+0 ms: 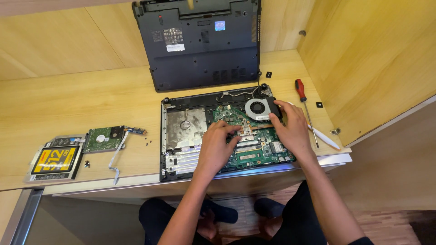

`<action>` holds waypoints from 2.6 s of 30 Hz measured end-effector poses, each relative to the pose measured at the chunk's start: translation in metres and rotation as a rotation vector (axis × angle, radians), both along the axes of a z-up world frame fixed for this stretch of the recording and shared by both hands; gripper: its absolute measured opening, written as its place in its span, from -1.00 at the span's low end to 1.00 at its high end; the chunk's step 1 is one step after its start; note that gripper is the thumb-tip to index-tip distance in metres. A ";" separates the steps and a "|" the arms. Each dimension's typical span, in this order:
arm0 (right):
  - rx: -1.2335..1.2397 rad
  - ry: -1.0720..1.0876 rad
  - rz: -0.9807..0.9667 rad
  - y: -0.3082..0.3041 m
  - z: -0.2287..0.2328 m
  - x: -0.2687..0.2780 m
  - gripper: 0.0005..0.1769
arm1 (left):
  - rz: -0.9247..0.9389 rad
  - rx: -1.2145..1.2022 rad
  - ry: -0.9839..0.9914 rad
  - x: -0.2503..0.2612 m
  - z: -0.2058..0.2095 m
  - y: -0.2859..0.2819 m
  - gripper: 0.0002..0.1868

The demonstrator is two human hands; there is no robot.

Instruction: The person is repairing a laptop by installing a cooling fan onto the motherboard. They use a screwdriver to secure the fan and a toothbrush to clean dust from the internal components.

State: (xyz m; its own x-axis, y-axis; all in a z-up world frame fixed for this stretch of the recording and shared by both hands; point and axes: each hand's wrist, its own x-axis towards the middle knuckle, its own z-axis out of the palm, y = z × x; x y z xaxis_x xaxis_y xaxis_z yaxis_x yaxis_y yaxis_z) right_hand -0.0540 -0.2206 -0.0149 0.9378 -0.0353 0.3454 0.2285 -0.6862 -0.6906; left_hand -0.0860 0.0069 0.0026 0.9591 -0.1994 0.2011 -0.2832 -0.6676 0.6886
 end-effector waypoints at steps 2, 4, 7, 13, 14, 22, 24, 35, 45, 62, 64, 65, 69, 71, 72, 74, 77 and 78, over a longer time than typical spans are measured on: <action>0.024 -0.018 -0.003 -0.004 -0.003 0.002 -0.58 | 0.004 -0.030 -0.008 0.003 -0.004 -0.002 -0.63; 0.048 -0.036 -0.005 -0.006 -0.006 0.001 -0.57 | 0.009 -0.060 -0.015 0.002 -0.006 -0.002 -0.60; 0.060 -0.053 -0.014 -0.008 -0.006 -0.001 -0.55 | 0.020 -0.055 -0.047 0.000 -0.009 -0.005 -0.66; 0.132 -0.151 0.036 -0.008 -0.008 -0.001 -0.54 | 0.048 -0.125 -0.119 0.001 -0.018 -0.007 -0.74; 0.146 -0.153 0.038 -0.008 -0.008 -0.001 -0.53 | 0.056 -0.151 -0.124 0.002 -0.021 -0.006 -0.72; 0.170 -0.130 0.058 -0.006 -0.003 -0.003 -0.52 | 0.094 -0.295 -0.130 0.000 -0.024 -0.006 -0.69; 0.170 -0.136 0.071 -0.006 0.000 -0.004 -0.52 | 0.093 -0.311 -0.131 -0.001 -0.022 -0.007 -0.72; 0.188 -0.172 0.076 -0.005 -0.003 -0.003 -0.50 | 0.088 -0.302 -0.129 0.000 -0.026 -0.006 -0.76; 0.201 -0.186 0.092 -0.006 -0.003 -0.003 -0.50 | 0.092 -0.364 -0.094 -0.002 -0.022 -0.005 -0.77; 0.235 -0.134 0.045 -0.009 -0.008 -0.003 -0.50 | 0.058 -0.315 -0.131 -0.003 -0.022 -0.005 -0.78; 0.242 -0.131 0.044 -0.009 -0.007 -0.003 -0.48 | 0.057 -0.292 -0.142 -0.002 -0.024 -0.005 -0.79; 0.266 -0.114 0.032 -0.009 -0.006 -0.004 -0.48 | 0.058 -0.276 -0.145 -0.002 -0.025 -0.006 -0.82; 0.541 0.016 0.024 -0.012 -0.013 0.003 -0.44 | 0.062 -0.221 -0.151 -0.001 -0.024 -0.006 -0.87; 0.590 0.058 0.061 -0.011 -0.003 0.001 -0.40 | 0.060 -0.236 -0.137 -0.003 -0.023 -0.006 -0.86; 0.642 0.096 0.106 -0.009 0.004 0.003 -0.36 | 0.064 -0.247 -0.128 -0.002 -0.021 -0.006 -0.84; 0.673 0.131 0.130 -0.009 0.009 0.007 -0.32 | 0.057 -0.261 -0.135 -0.002 -0.022 -0.006 -0.82; 0.744 0.166 0.129 -0.015 -0.001 0.017 -0.32 | 0.049 -0.294 -0.139 -0.003 -0.020 -0.005 -0.78; 0.782 0.167 0.099 -0.020 -0.007 0.020 -0.35 | 0.047 -0.316 -0.132 -0.003 -0.020 -0.006 -0.76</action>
State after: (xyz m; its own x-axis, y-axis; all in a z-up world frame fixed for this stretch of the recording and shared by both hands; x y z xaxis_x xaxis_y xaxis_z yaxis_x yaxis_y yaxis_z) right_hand -0.0344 -0.2403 -0.0221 0.9863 -0.1227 0.1100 0.1143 0.0280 -0.9931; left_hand -0.0895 0.0011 -0.0176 0.9273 -0.0637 0.3690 -0.3578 -0.4415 0.8228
